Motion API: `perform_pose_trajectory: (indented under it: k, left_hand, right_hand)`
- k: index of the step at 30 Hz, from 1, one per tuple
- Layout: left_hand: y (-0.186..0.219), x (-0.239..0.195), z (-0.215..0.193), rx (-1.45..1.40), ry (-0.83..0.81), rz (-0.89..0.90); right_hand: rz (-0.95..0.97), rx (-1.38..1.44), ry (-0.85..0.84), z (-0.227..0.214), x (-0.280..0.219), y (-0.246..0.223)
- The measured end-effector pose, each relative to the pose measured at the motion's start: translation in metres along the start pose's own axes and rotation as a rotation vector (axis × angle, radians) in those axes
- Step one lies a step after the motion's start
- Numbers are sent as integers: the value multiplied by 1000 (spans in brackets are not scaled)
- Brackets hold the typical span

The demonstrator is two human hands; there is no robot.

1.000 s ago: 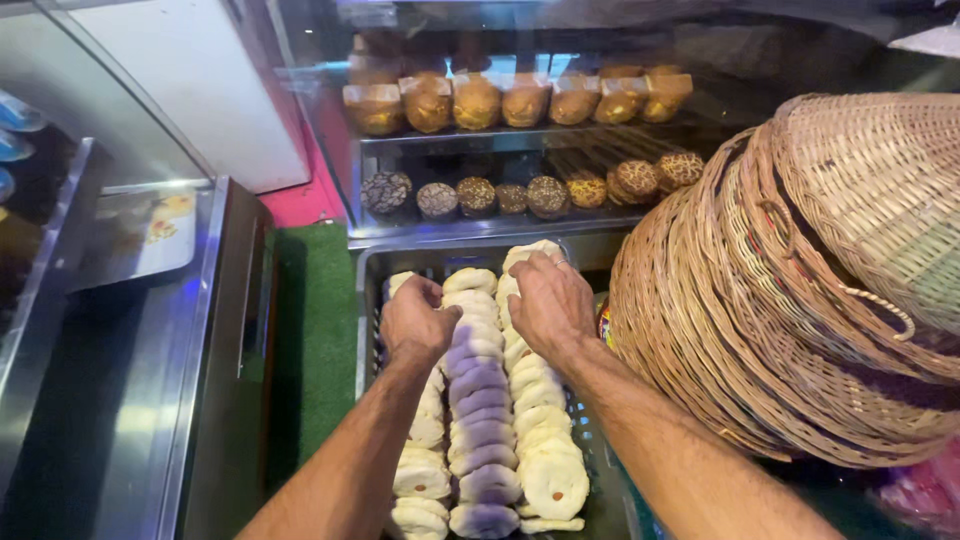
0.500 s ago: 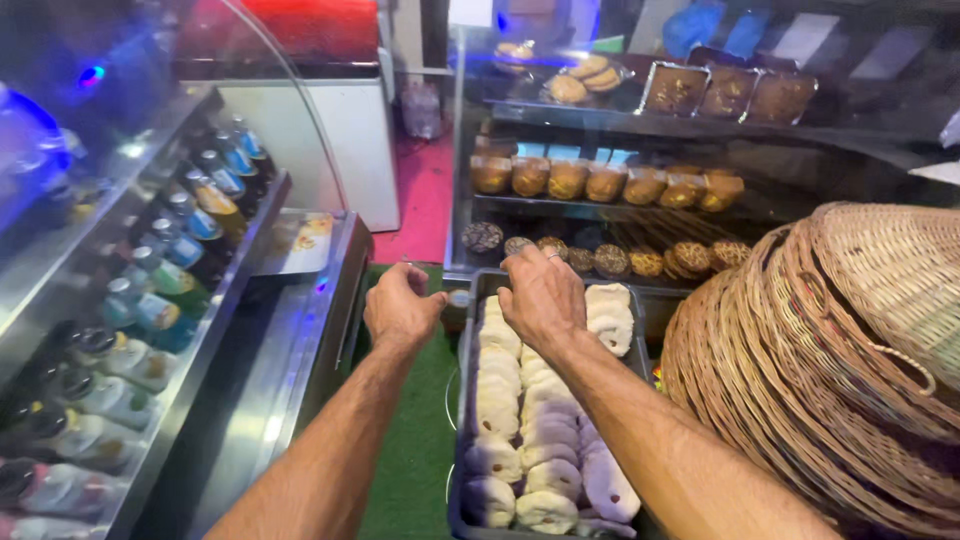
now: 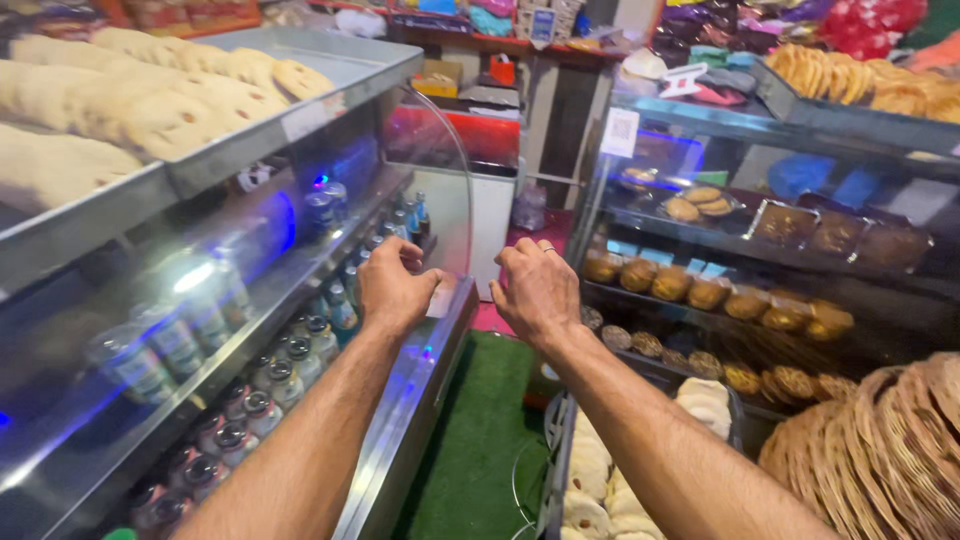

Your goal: The person repeatedly picks up round flatbreads from a metal tray and places them into a black plastic basket. The person handles the breads one at a time, moving them between the tray and the basket throughout the clip.

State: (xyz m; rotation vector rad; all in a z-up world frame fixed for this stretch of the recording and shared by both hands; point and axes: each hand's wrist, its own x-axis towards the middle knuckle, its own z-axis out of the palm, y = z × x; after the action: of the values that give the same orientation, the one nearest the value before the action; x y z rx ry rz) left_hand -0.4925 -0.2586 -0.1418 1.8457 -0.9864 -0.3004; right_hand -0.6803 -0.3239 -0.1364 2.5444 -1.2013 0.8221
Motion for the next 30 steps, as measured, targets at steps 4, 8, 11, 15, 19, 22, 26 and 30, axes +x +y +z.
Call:
perform_pose_trajectory:
  k: [4,8,11,15,19,22,26,30]
  left_hand:
    - [-2,18,-64,-15,108,56]
    - [1,18,-134,-13,241,120]
    - [-5,23,-185,8,312,137]
    - [-14,21,-246,24,381,158]
    - [-26,17,-294,-18,444,150]
    - [-38,15,-324,54,507,93]
    - [-59,20,-359,106,575,15]
    - [-81,36,-389,128,649,-78]
  right_hand:
    - [-105,32,70,-10,35,-54]
    - [-187,81,110,-25,65,-109]
    - [-223,114,139,-35,85,-155]
    - [-270,175,123,-38,107,-214]
    - [-343,261,123,-49,116,-273]
    - [-402,288,113,-38,132,-310]
    - [-474,409,63,-29,154,-361]
    - [-537,478,0,-1,189,-407]
